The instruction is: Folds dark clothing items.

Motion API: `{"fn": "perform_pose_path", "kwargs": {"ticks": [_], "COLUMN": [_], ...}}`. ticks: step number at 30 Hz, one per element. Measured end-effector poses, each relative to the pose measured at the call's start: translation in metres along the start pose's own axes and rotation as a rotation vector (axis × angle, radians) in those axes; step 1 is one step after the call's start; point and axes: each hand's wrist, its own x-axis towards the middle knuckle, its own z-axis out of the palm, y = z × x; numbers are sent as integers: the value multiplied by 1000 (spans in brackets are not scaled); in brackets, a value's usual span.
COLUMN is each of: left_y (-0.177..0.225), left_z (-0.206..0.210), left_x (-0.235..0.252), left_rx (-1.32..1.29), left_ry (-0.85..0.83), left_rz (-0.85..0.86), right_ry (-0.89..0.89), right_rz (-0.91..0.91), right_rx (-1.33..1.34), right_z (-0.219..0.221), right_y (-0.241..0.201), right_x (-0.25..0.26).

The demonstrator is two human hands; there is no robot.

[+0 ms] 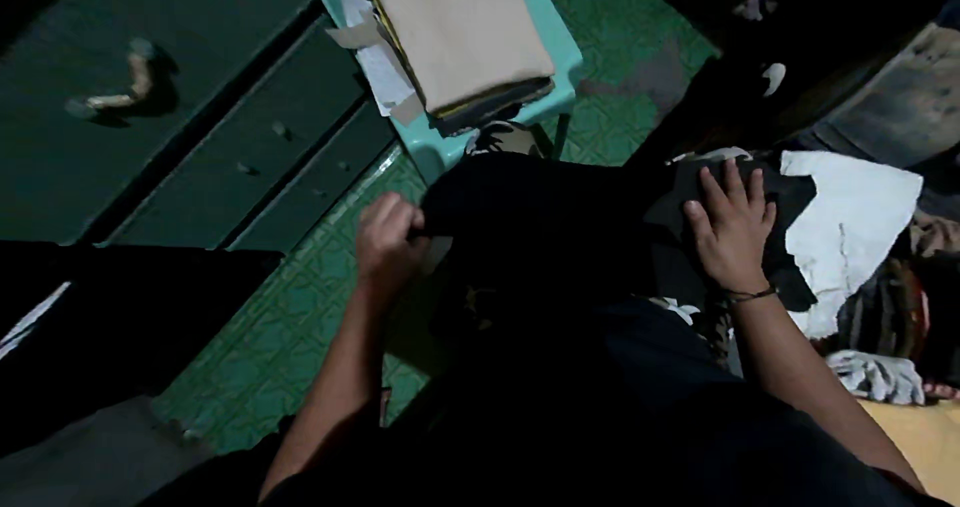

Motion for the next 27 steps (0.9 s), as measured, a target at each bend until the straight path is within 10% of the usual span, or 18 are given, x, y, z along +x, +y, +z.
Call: {"fn": "perform_pose_path", "kwargs": {"ticks": [7,14,20,27], "left_y": [-11,78,90,40], "left_z": [25,28,93,93], "left_x": [-7,54,45,25], "left_rx": [110,-64,94,-697], "left_ry": [-564,-40,-234,-163], "left_rz": [-205,-165,-252,-773], "right_ry": [-10,2,-10,5], "right_rz": [9,-1,-1,10], "right_rx": [28,29,20,25], "right_z": [-1,0,-2,1], "right_y": [-3,-2,-3,-3], "right_x": [4,3,3,3]}}
